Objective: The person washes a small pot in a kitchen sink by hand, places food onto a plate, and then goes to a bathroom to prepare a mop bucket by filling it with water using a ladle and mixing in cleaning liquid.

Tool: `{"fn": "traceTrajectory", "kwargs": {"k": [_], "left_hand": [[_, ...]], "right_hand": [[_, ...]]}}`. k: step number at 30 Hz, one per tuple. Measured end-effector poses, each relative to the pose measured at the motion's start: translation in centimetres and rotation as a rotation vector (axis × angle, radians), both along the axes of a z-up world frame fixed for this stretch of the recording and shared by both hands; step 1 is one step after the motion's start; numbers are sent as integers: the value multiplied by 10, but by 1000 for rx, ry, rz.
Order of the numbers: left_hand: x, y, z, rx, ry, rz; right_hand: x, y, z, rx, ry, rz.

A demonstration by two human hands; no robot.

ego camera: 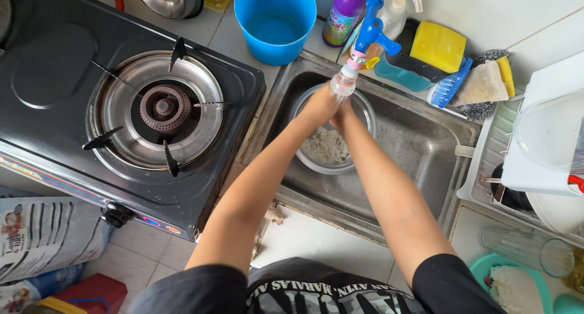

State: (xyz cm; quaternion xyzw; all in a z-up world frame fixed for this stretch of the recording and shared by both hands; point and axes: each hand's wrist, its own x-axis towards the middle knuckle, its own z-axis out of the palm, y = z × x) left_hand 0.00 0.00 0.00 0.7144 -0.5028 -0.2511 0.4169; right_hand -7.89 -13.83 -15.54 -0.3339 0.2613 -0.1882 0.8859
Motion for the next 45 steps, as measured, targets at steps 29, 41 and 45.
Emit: {"fn": "traceTrajectory", "kwargs": {"k": [29,41,45], "left_hand": [[15,22,-32,-121,-38,140],[0,106,-79,121,128,274],[-8,94,-25,-21,-222,356]], "right_hand": [[-6,36,84,-429,418,-98],[6,56,126,-257,249,181],[3,56,137,64,-302,270]]}}
